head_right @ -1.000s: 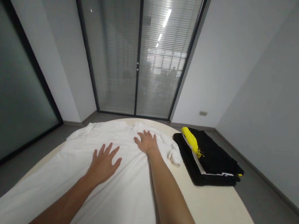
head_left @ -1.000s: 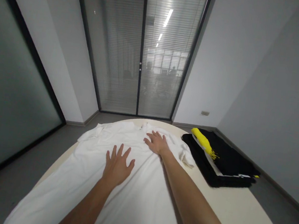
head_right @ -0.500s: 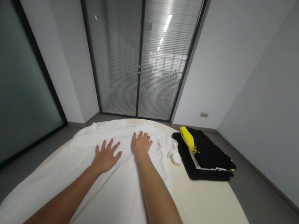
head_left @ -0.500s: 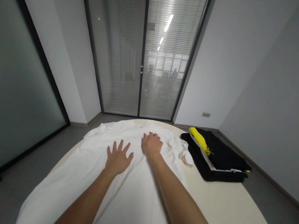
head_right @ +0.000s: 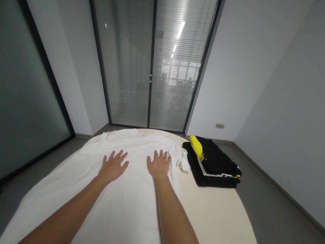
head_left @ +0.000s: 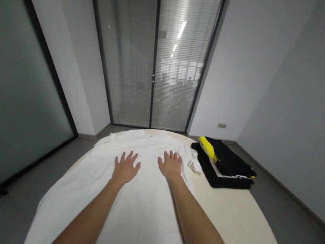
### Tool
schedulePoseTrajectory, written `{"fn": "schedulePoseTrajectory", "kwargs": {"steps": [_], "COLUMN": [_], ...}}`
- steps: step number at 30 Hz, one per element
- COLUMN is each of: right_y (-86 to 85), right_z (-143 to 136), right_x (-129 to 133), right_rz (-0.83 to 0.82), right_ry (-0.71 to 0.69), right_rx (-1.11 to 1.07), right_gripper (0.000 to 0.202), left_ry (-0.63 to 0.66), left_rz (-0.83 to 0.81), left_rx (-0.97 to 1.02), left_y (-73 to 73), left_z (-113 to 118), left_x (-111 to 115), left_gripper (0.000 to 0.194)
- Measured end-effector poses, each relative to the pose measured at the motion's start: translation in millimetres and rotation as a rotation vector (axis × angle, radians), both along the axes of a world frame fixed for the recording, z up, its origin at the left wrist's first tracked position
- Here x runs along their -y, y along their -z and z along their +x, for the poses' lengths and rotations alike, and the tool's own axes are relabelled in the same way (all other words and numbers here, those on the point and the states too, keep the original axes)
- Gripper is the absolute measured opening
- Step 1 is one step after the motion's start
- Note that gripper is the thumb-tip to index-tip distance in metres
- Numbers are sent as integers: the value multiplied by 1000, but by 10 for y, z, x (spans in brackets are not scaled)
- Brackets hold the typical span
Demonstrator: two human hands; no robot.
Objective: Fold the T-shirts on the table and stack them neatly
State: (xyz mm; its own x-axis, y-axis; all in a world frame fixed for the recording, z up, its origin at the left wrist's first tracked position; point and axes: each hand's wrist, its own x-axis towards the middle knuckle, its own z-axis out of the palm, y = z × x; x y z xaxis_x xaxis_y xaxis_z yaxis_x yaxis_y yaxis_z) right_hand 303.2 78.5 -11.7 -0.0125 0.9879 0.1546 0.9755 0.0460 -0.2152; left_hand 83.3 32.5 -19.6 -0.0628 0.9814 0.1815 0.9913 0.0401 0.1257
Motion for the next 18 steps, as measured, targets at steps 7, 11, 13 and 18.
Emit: {"fn": "schedulePoseTrajectory", "kwargs": {"steps": [7,11,13,18], "right_y": [-31,-15,-9,-5], "right_z": [47,58,54,39], "right_x": [144,234,263,245], "right_rz": [-95,-78,-54,-19], "right_ry": [-11,4,15,49], "right_rx": [8,-17,-32,-43], "right_gripper": [71,70,70,69], "left_ry": [-15,-16,-5,21], "left_rz": [-65,-80,-68,-28], "left_rx": [-6,-19,-31,-51], "left_y": [-27,-33,-28,-87], "left_z": [81,148,179,206], "left_x": [190,323,381,393], "left_gripper": [70,72,72,70]}}
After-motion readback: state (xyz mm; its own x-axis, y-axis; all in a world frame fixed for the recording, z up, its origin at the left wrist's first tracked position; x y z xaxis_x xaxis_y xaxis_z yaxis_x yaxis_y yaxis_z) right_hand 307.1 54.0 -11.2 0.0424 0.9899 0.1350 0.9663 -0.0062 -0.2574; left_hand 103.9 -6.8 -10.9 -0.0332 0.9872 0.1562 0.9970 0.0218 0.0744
